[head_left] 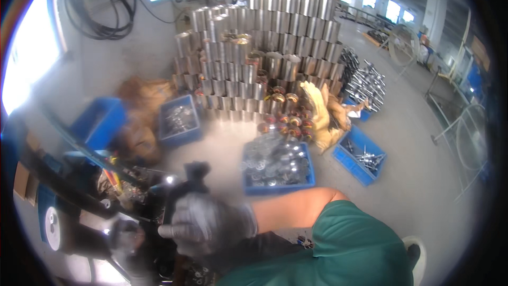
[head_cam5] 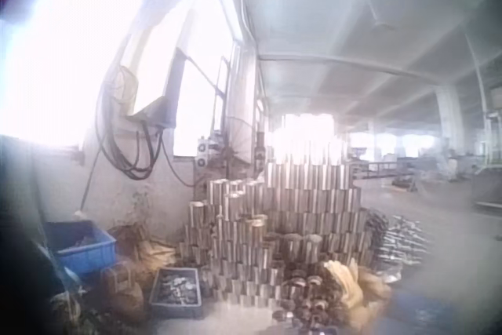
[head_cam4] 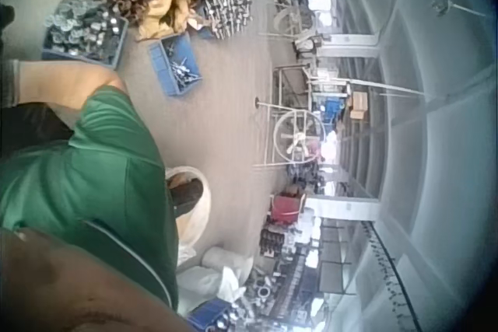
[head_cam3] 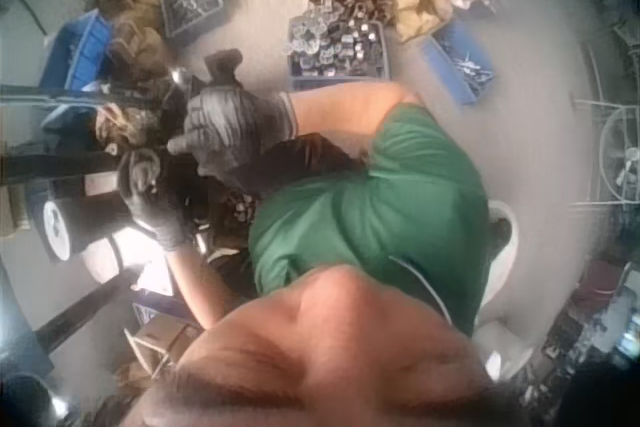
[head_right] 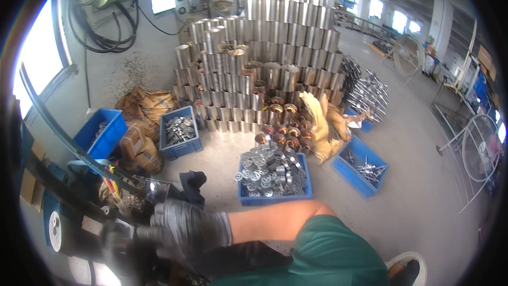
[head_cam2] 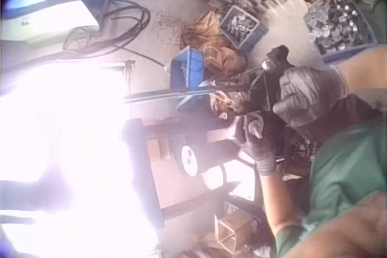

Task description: Operating an industrial press machine to process or assemble metal components.

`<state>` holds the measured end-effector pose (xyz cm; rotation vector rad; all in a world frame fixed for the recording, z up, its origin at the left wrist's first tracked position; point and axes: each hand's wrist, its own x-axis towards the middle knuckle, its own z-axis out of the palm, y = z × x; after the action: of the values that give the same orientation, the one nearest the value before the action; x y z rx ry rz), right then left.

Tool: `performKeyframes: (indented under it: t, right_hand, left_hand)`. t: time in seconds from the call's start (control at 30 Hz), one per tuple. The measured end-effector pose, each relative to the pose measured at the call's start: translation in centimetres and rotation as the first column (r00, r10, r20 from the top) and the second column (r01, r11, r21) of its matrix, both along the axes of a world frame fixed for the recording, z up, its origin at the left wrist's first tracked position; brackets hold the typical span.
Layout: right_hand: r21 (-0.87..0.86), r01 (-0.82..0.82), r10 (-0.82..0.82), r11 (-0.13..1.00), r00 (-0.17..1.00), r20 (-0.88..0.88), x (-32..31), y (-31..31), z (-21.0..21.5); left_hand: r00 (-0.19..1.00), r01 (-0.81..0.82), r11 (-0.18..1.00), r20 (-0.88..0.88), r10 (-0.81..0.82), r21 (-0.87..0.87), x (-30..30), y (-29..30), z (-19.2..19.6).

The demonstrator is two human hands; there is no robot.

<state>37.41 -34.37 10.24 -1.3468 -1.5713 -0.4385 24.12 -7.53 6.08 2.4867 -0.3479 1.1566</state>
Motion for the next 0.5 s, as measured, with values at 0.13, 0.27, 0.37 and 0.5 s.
performKeyframes:
  t: [0.13,0.27,0.37,0.5]
  right_hand:
    - [-0.167,0.167,-0.203,0.972,0.952,-0.227,-2.0,-4.0,-4.8]
    - [-0.138,0.246,-0.282,0.959,0.858,-0.429,0.1,-8.5,-11.2]
    - [-0.312,0.125,-0.336,0.942,0.384,-0.860,3.1,-15.7,-21.0]
    - [-0.481,0.581,-0.629,0.656,0.069,-0.775,4.4,-29.1,-29.0]
  left_hand:
    - [0.915,-0.054,0.995,-0.402,0.017,-0.082,1.6,-9.4,-2.6]
    - [0.951,0.171,0.982,-0.275,-0.142,0.085,4.5,-12.6,-4.1]
    - [0.943,0.151,0.987,-0.293,-0.158,-0.048,3.8,-12.7,-2.8]
    - [0.895,-0.095,0.977,-0.446,0.001,-0.188,-1.2,-7.3,-3.5]
